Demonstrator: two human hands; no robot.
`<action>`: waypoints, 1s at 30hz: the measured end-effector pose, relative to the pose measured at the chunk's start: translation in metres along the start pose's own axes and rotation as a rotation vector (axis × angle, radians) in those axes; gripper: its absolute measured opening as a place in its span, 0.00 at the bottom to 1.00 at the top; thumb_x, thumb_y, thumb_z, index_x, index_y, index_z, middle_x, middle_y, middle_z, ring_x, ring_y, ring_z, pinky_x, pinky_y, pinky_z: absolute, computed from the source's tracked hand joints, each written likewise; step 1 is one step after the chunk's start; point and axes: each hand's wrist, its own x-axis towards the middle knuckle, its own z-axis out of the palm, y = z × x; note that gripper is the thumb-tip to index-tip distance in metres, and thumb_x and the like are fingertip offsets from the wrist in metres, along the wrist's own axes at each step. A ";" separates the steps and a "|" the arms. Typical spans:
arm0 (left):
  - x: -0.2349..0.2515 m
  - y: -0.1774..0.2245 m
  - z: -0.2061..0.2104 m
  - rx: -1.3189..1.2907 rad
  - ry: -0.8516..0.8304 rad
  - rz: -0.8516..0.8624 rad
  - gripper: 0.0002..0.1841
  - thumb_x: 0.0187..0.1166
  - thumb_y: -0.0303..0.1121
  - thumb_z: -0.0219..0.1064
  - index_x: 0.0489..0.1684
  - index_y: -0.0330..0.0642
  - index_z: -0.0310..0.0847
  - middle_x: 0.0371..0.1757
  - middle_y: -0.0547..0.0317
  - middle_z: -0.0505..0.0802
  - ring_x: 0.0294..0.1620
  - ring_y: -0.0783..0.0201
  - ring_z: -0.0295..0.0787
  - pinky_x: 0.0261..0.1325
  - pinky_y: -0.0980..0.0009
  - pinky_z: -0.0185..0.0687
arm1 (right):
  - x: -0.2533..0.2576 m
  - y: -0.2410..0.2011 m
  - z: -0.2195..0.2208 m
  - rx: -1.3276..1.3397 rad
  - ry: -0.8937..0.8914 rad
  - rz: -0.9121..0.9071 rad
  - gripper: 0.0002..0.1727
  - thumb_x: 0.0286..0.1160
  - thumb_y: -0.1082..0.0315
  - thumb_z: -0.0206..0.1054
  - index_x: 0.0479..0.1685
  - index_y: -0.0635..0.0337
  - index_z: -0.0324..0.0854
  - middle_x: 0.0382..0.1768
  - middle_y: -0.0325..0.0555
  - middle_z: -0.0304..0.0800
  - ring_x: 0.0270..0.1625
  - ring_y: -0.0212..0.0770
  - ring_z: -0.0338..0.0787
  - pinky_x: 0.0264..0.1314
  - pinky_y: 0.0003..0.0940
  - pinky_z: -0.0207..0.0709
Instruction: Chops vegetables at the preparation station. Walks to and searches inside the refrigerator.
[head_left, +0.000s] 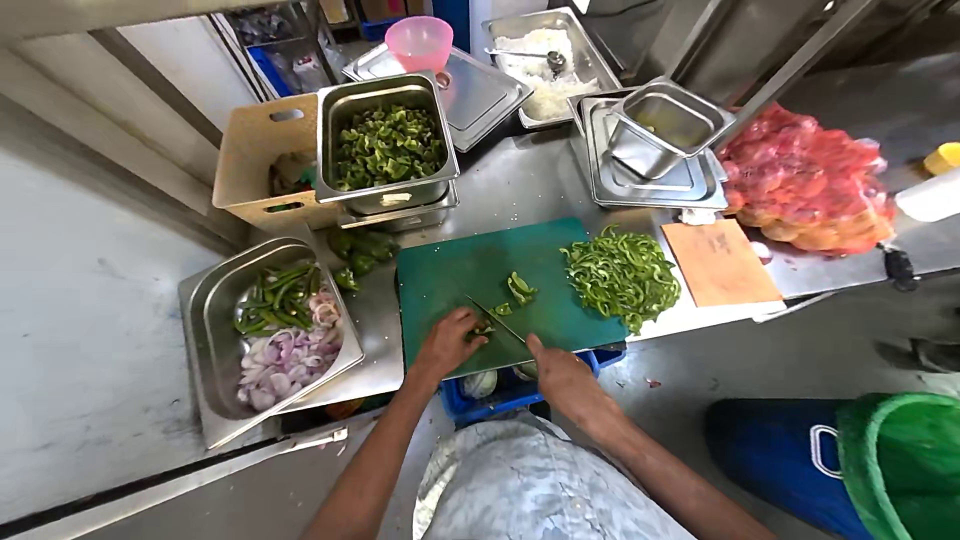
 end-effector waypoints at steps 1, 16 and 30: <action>-0.001 0.000 -0.001 -0.010 -0.016 -0.010 0.12 0.76 0.38 0.77 0.49 0.40 0.92 0.57 0.51 0.93 0.56 0.57 0.93 0.64 0.58 0.89 | -0.007 -0.001 -0.004 -0.002 -0.009 -0.008 0.28 0.84 0.72 0.56 0.84 0.48 0.64 0.53 0.62 0.90 0.59 0.65 0.91 0.59 0.62 0.83; 0.027 0.034 0.039 0.074 0.173 -0.243 0.34 0.70 0.64 0.74 0.71 0.53 0.84 0.70 0.52 0.88 0.69 0.49 0.85 0.68 0.48 0.84 | -0.011 0.056 -0.002 0.324 0.152 -0.075 0.18 0.92 0.60 0.53 0.74 0.53 0.67 0.43 0.55 0.88 0.48 0.56 0.92 0.53 0.57 0.85; 0.089 0.042 -0.066 0.113 0.488 -0.140 0.21 0.85 0.50 0.66 0.54 0.38 0.89 0.53 0.44 0.94 0.52 0.49 0.94 0.57 0.50 0.91 | -0.026 0.092 0.043 0.604 0.222 -0.006 0.27 0.89 0.58 0.59 0.82 0.57 0.62 0.38 0.57 0.88 0.33 0.55 0.91 0.39 0.56 0.86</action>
